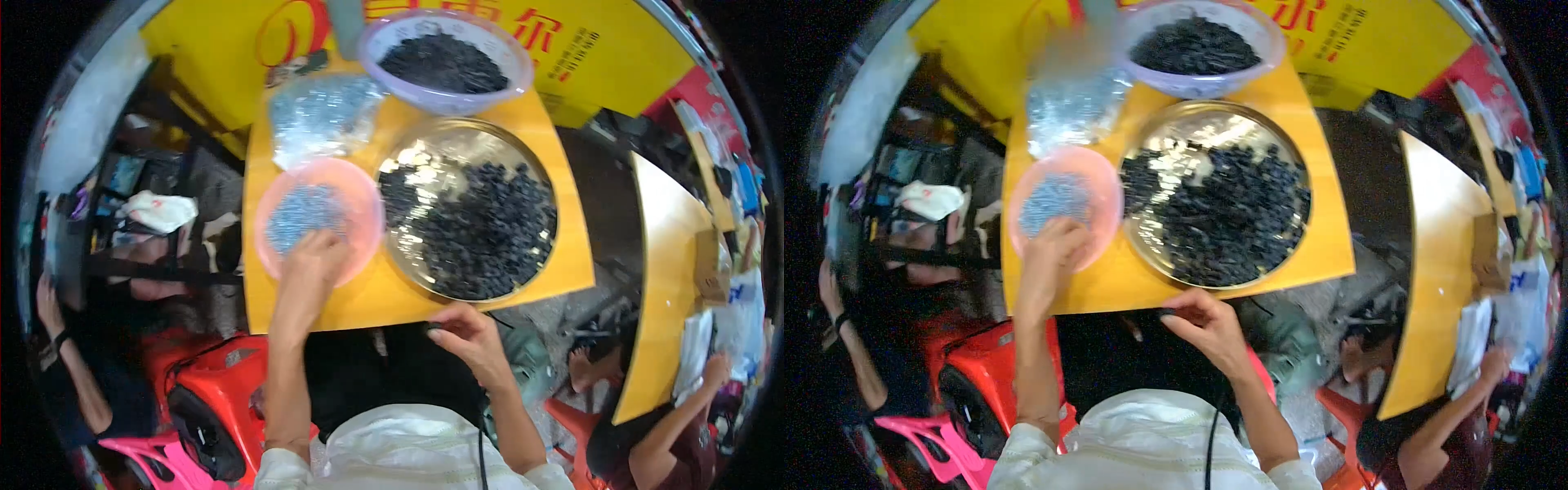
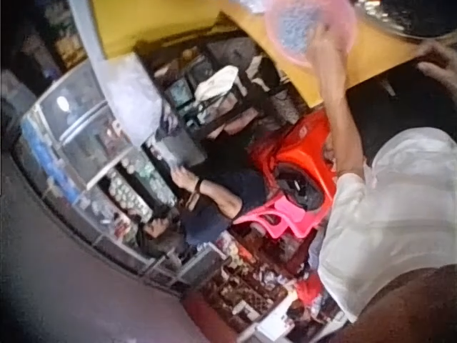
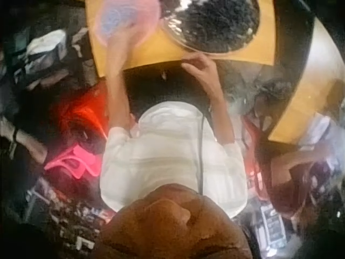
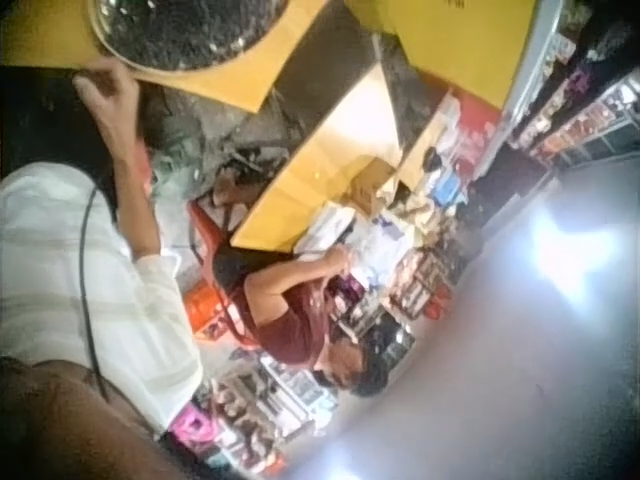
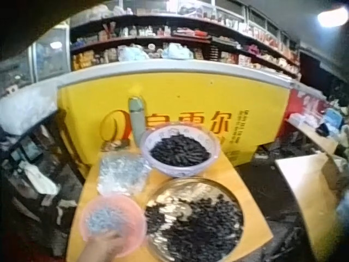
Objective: The person picks small metal pieces from a pink plate and black plastic components from a round tray, then assembles them together by hand.
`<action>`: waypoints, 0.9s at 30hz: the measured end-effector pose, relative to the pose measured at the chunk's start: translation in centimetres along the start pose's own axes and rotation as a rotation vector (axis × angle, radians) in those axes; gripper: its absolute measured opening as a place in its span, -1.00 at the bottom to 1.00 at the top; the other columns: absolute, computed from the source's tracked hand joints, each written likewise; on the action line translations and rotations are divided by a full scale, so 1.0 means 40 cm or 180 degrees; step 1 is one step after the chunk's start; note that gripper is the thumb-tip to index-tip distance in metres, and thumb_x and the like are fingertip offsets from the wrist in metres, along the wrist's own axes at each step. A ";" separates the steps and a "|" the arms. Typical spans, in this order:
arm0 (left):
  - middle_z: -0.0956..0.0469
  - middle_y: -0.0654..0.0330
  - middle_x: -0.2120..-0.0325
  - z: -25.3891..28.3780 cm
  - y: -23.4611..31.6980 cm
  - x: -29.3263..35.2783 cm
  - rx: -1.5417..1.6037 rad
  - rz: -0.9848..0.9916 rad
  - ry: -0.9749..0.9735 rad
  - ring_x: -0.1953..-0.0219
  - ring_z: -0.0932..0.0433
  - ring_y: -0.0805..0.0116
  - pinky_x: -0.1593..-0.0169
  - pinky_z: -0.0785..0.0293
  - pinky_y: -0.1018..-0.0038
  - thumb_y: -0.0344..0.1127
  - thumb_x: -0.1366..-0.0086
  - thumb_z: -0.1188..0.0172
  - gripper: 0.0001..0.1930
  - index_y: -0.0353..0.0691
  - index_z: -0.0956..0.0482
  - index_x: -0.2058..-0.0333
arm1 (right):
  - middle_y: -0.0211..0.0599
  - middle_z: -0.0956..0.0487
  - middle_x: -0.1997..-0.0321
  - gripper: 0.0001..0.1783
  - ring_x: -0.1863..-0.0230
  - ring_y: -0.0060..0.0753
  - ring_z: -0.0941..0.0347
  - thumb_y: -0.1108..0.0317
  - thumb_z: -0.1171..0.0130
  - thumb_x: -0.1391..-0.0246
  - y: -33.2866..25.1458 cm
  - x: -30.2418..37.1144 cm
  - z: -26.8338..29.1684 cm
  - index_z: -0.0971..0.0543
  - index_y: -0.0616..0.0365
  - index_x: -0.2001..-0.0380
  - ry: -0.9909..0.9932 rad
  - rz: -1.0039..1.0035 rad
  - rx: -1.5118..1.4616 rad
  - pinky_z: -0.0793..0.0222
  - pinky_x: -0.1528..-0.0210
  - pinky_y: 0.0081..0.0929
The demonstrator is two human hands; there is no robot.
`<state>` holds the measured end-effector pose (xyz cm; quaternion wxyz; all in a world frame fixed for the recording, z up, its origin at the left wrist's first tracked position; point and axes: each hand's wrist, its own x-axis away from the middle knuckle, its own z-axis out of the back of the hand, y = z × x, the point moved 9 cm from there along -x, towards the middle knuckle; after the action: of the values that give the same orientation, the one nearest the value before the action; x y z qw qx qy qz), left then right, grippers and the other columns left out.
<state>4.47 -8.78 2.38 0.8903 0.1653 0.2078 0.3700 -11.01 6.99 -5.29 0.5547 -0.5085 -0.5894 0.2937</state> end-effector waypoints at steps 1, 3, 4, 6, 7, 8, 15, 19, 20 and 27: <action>-0.48 0.15 0.45 -0.012 0.002 -0.010 -0.0096 0.0005 -0.0168 0.30 -0.48 0.19 0.25 -0.40 0.35 -0.53 0.05 -0.19 -0.85 -0.22 -0.56 0.43 | -0.48 -0.50 0.27 -0.79 0.23 -0.67 -0.42 0.56 -0.24 0.06 0.007 0.005 0.006 -0.53 0.16 0.29 0.0035 -0.0006 -0.0149 -0.34 0.12 -0.68; -0.44 0.14 0.47 -0.041 -0.016 -0.014 -0.0275 0.0035 -0.0255 0.31 -0.46 0.19 0.26 -0.38 0.35 -0.48 0.04 -0.19 -0.88 -0.21 -0.56 0.44 | -0.48 -0.51 0.30 -0.78 0.25 -0.67 -0.43 0.56 -0.25 0.09 0.009 0.011 0.018 -0.53 0.17 0.30 0.0181 -0.0057 -0.0203 -0.35 0.13 -0.68; -0.43 0.14 0.47 -0.047 -0.002 -0.025 -0.0119 -0.0210 -0.0099 0.31 -0.45 0.17 0.26 -0.37 0.34 -0.47 0.04 -0.20 -0.88 -0.21 -0.56 0.44 | -0.48 -0.52 0.30 -0.78 0.27 -0.68 -0.43 0.54 -0.25 0.06 0.012 0.017 0.030 -0.54 0.18 0.28 0.0209 0.0012 -0.0262 -0.36 0.15 -0.70; -0.43 0.14 0.47 -0.028 -0.016 -0.019 -0.0065 -0.0160 -0.0091 0.31 -0.44 0.15 0.25 -0.37 0.33 -0.47 0.04 -0.20 -0.89 -0.21 -0.55 0.45 | -0.50 -0.53 0.32 -0.78 0.30 -0.72 -0.42 0.51 -0.27 0.04 0.009 0.025 0.039 -0.54 0.18 0.26 0.0302 0.0042 -0.0337 -0.35 0.19 -0.73; -0.43 0.14 0.46 -0.035 -0.005 -0.029 0.0061 -0.0137 -0.0100 0.31 -0.44 0.14 0.24 -0.37 0.33 -0.47 0.03 -0.20 -0.89 -0.22 -0.54 0.45 | -0.51 -0.53 0.32 -0.78 0.31 -0.73 -0.42 0.51 -0.27 0.04 0.011 0.023 0.033 -0.54 0.18 0.26 0.0243 -0.0032 -0.0284 -0.34 0.19 -0.74; -0.45 0.12 0.44 -0.009 -0.003 -0.016 0.0101 -0.0026 -0.0101 0.30 -0.44 0.11 0.22 -0.37 0.32 -0.50 0.04 -0.20 -0.88 -0.25 -0.52 0.45 | -0.52 -0.53 0.32 -0.78 0.31 -0.73 -0.41 0.51 -0.27 0.04 0.018 0.017 0.021 -0.54 0.18 0.26 0.0196 -0.0108 -0.0227 -0.34 0.19 -0.75; -0.56 0.21 0.38 0.031 -0.093 0.021 0.3437 0.1532 0.0961 0.36 -0.50 0.53 0.23 -0.43 0.62 -0.51 -0.25 -0.07 -0.93 -0.31 -0.50 0.30 | -0.41 -0.54 0.32 -0.77 0.32 -0.62 -0.47 0.62 -0.22 0.08 0.010 0.007 0.029 -0.50 0.20 0.30 0.0259 0.0180 -0.0509 -0.41 0.22 -0.65; -0.56 0.14 0.34 0.047 -0.085 0.060 0.4781 0.1590 0.1411 0.35 -0.54 0.48 0.22 -0.47 0.61 -0.51 -0.26 -0.07 -0.89 -0.35 -0.50 0.24 | -0.36 -0.55 0.33 -0.76 0.31 -0.59 -0.47 0.62 -0.23 0.08 -0.041 0.007 0.000 -0.50 0.22 0.28 0.0188 0.0118 -0.0599 -0.41 0.18 -0.63; -0.56 0.12 0.33 0.040 -0.077 0.073 0.5061 0.1681 0.1466 0.36 -0.54 0.46 0.22 -0.49 0.59 -0.51 -0.26 -0.07 -0.88 -0.36 -0.49 0.23 | -0.36 -0.55 0.31 -0.75 0.30 -0.59 -0.47 0.63 -0.23 0.08 -0.063 0.003 -0.015 -0.50 0.22 0.27 0.0149 0.0141 -0.0585 -0.41 0.17 -0.63; -0.52 0.06 0.30 -0.021 0.046 0.125 0.5769 0.1470 0.0924 0.35 -0.55 0.34 0.26 -0.50 0.46 -0.51 -0.21 -0.12 -0.86 -0.33 -0.50 0.24 | -0.45 -0.52 0.28 -0.75 0.23 -0.70 -0.43 0.56 -0.22 0.00 -0.177 -0.020 -0.116 -0.52 0.24 0.19 -0.0235 0.0562 -0.0657 -0.36 0.15 -0.71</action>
<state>6.18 -3.79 1.25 0.2930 0.7834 0.4870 0.2516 -8.64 3.03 1.84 0.4495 -0.6016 -0.5894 0.2977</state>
